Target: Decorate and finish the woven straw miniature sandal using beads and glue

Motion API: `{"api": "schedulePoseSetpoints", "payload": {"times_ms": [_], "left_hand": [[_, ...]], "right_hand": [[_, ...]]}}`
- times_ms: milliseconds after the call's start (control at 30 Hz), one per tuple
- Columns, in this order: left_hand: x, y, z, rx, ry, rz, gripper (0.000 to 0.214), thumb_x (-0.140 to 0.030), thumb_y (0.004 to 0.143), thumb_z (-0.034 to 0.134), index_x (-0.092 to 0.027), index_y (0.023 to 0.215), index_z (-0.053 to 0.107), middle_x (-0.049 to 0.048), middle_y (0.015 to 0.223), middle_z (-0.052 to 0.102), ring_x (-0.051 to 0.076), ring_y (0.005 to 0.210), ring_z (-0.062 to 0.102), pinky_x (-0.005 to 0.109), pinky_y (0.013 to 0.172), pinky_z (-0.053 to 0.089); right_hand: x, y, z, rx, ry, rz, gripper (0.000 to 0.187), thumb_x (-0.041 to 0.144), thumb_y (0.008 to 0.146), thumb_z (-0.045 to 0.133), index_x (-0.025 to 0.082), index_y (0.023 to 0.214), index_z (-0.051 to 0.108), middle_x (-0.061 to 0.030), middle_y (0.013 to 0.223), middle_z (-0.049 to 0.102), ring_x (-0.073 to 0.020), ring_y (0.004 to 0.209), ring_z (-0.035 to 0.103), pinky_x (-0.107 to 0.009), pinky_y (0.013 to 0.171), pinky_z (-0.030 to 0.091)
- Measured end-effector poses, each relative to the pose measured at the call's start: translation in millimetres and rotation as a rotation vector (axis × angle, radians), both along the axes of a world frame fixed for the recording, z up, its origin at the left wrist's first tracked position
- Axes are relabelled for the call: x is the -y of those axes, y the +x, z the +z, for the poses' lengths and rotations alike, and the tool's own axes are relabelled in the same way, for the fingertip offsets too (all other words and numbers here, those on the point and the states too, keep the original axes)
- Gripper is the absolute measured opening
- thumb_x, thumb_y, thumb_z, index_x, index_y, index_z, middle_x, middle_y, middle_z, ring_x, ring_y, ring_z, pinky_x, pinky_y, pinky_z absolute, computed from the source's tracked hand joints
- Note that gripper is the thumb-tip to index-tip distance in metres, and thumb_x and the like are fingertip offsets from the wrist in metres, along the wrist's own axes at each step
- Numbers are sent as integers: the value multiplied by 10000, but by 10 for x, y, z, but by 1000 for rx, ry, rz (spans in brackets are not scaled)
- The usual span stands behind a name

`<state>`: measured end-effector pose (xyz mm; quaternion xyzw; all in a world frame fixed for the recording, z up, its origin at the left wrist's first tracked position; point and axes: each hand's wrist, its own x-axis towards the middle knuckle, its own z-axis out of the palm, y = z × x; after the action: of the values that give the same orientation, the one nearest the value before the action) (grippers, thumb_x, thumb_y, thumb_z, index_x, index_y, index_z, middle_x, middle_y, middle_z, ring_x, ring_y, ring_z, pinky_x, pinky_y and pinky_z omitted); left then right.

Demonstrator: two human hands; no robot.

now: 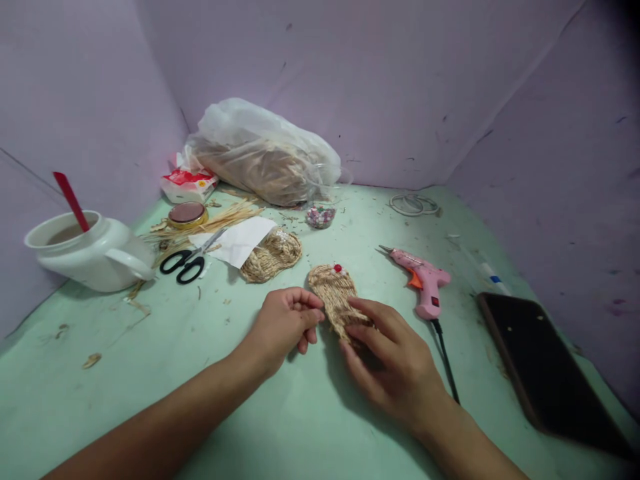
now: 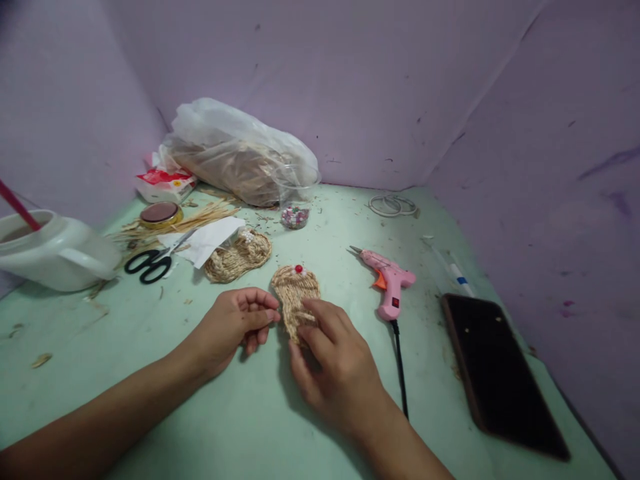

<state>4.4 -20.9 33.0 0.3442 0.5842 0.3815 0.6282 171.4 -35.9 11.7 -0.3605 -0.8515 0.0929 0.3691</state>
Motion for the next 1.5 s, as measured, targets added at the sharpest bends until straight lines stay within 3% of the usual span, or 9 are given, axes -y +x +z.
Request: {"api": "schedulePoseSetpoints", "payload": {"times_ms": [100,233,400,567,733,1000,1267,1500], "left_hand": [[39,36,12,-81,15,-35,20,-129,683,561,-137,678,545,-73,357,465,49,276,366,157,284,284],[87,96,3,-118,38,-125,100,-203,722,552,-132,653,563,-61,368,475,45,284,367,159,301,291],[95,136,-28,-111,43,-60,50,-137,704,535,-155,661,516,-79,367,476,50,263,376,158,283,298],[116,148,-67,-152,80,-69,88,-125,686,520,-150,602,517,-78,361,456,43,277,379,153,303,300],[145,152,-129,-201,129,-109,90,-149,700,493,-161,612,509,-72,392,472,45,313,387,156,337,296],[133,153,-115,-102,132,-100,72,-178,642,556,-145,605,505,-21,508,557,101,486,544,217,517,410],[122,152,-51,-82,149,-120,110,-194,571,594,-140,546,502,-60,465,447,53,456,365,177,440,276],[101,142,-48,-65,120,-100,108,-165,523,600,-131,510,499,-75,435,430,33,429,342,159,418,252]], "right_hand": [[-3,-6,8,-128,-41,-64,179,89,727,593,177,882,582,-151,1121,547,-227,956,580,-360,752,513],[-10,-18,16,-199,-134,-87,162,101,728,593,188,864,590,-113,987,597,-197,854,605,-311,668,518],[2,-11,2,-222,-176,-38,166,84,714,600,198,787,503,-98,961,577,-210,948,565,-307,726,503],[-9,-6,11,-158,-233,-23,505,163,717,632,169,1177,424,-139,1145,500,-235,1043,506,-365,823,466],[-56,-20,51,-158,-352,18,148,163,821,506,183,944,585,-64,886,613,-175,836,567,-303,718,461],[-31,-13,52,-108,-485,-92,128,192,838,454,180,803,576,-31,761,613,-145,663,550,-269,607,410],[-31,-17,110,-137,-539,-73,106,186,818,460,174,756,546,-45,836,607,-149,716,572,-275,647,431],[-22,29,111,-150,-512,-12,84,169,788,508,166,786,591,-85,947,618,-171,846,595,-288,700,470]]}}
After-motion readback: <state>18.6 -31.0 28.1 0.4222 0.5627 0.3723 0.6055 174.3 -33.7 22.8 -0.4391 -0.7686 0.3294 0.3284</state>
